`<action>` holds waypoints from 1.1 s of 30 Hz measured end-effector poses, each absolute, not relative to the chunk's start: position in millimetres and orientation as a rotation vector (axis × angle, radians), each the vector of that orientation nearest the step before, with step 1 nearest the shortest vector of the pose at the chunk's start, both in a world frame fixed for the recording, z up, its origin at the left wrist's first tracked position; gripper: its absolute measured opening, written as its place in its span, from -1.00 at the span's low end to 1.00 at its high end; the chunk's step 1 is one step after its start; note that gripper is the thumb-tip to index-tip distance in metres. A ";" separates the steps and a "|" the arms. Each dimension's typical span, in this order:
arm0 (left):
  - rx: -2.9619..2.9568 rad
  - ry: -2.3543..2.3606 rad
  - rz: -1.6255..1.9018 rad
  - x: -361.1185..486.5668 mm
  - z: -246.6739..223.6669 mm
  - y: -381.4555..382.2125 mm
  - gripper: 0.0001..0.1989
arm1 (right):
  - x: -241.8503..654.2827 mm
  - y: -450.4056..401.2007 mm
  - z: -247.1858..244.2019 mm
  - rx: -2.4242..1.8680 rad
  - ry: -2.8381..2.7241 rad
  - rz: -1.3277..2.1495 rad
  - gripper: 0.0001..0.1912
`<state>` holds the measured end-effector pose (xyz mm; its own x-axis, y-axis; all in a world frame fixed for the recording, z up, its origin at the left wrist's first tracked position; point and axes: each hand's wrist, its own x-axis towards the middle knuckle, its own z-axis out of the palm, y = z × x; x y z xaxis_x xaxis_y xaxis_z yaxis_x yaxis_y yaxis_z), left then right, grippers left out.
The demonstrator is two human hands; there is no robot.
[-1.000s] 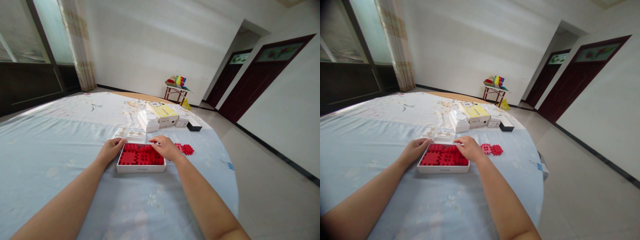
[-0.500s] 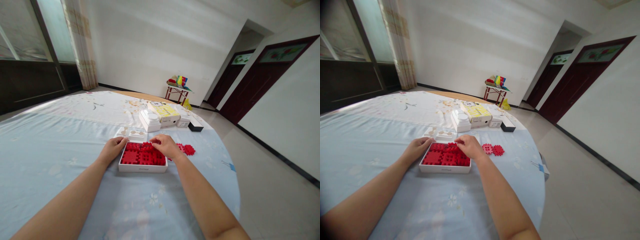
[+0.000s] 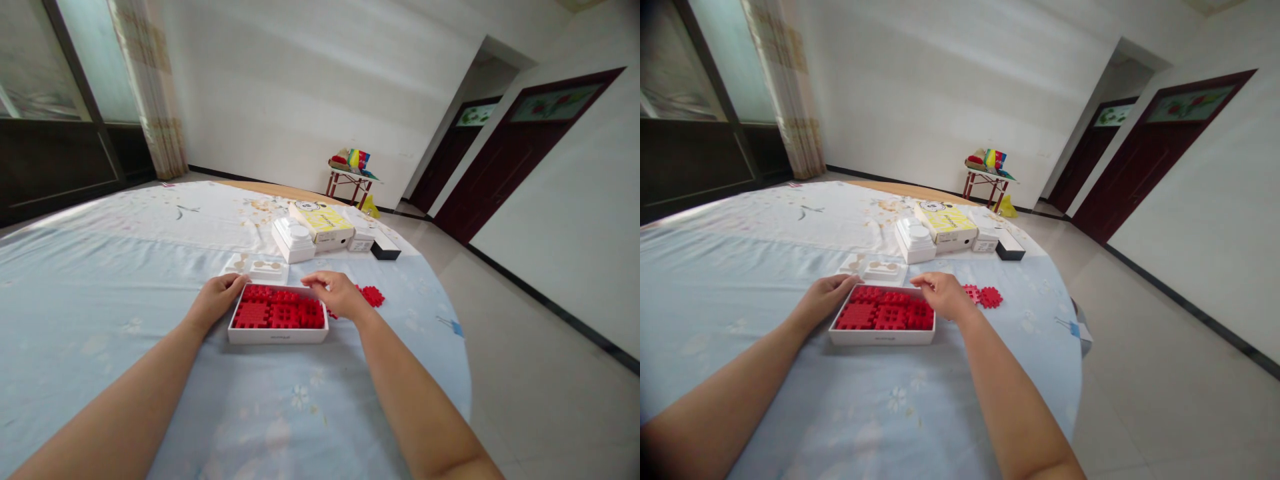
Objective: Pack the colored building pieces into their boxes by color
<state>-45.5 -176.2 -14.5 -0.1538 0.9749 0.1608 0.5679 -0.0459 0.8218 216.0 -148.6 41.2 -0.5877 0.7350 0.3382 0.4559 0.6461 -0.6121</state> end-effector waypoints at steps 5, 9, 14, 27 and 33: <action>1.628 1.739 1.097 -46.3 -16.2 -175.7 -0.54 | 205.2 -156.9 37.9 -0.790 -2.483 0.544 -0.54; 1.650 1.758 1.083 -47.9 -18.2 -174.8 -0.53 | 199.9 -157.7 34.5 -0.840 -2.565 0.444 -0.45; 1.660 1.774 1.079 -49.8 -19.5 -172.6 -0.53 | 199.8 -159.4 34.6 -0.947 -2.602 0.338 -0.41; 1.634 1.768 1.074 -48.9 -19.7 -173.9 -0.53 | 232.0 -144.0 41.9 -0.953 -2.352 0.491 -0.57; 1.633 1.778 1.069 -48.7 -17.7 -173.3 -0.52 | 273.3 -138.9 36.5 -1.186 -2.457 0.508 -0.61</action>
